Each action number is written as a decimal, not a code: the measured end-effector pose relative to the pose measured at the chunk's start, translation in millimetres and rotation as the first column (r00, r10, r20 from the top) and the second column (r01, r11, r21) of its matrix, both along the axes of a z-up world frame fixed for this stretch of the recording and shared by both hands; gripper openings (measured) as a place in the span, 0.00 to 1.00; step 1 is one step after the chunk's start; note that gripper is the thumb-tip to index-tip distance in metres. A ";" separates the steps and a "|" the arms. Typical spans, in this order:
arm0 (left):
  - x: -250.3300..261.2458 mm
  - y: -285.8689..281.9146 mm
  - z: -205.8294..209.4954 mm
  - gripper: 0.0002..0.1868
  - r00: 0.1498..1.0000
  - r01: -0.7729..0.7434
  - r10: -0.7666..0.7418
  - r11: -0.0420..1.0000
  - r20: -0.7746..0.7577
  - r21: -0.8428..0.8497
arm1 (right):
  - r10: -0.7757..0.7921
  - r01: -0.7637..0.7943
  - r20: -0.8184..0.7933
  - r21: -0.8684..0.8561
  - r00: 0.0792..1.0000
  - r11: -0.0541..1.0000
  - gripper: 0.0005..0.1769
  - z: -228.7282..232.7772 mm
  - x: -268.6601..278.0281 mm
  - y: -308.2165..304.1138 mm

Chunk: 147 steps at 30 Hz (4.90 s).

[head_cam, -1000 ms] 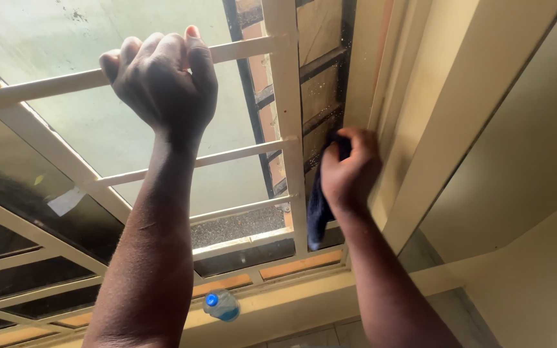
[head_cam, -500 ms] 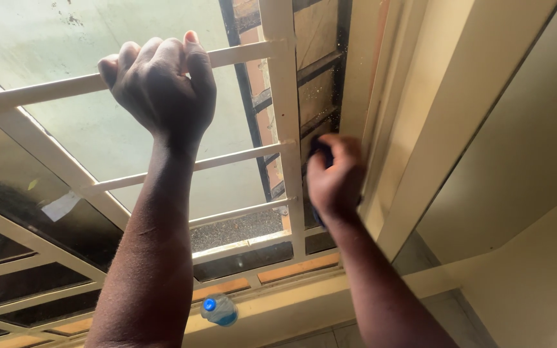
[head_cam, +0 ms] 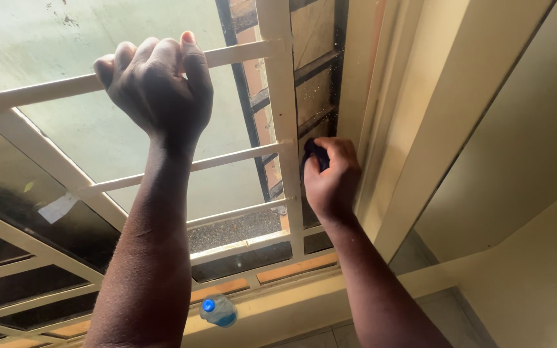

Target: Cleaning the glass panes and frame of an interior window using a cloth and cleaning solution.

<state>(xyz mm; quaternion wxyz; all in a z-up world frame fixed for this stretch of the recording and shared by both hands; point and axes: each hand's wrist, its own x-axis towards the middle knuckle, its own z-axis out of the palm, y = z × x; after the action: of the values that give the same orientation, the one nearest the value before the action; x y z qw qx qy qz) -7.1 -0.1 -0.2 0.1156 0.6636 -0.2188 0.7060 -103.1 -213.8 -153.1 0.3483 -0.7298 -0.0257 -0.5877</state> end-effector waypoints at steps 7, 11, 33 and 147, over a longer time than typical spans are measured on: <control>0.1 -0.4 0.3 0.18 1.000 -0.005 0.005 1.000 -0.009 0.000 | -0.119 0.117 0.040 0.062 0.992 0.991 0.12 12.6 8.0 -34.2; 0.8 -0.9 -0.7 0.19 1.000 -0.001 0.001 1.000 0.009 -0.006 | -0.071 0.070 0.053 0.021 0.996 0.997 0.12 8.7 7.9 -14.6; -6.9 -3.5 3.2 0.19 0.999 -0.012 0.012 1.000 -0.039 -0.013 | -0.097 0.092 0.085 0.068 0.992 0.993 0.12 25.1 7.8 -34.2; -64.8 -113.4 -106.5 0.13 -0.333 0.457 -0.716 0.446 -0.614 -0.769 | 0.853 -0.425 0.514 0.755 -0.090 -0.499 0.29 -31.8 -37.2 -64.4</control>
<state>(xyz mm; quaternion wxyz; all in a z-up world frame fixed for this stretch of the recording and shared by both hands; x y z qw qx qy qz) -71.9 -113.5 -106.7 0.6363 0.6990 -0.3215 -0.0557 -140.3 -278.2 -184.9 0.9436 -0.2632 -0.1585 0.1235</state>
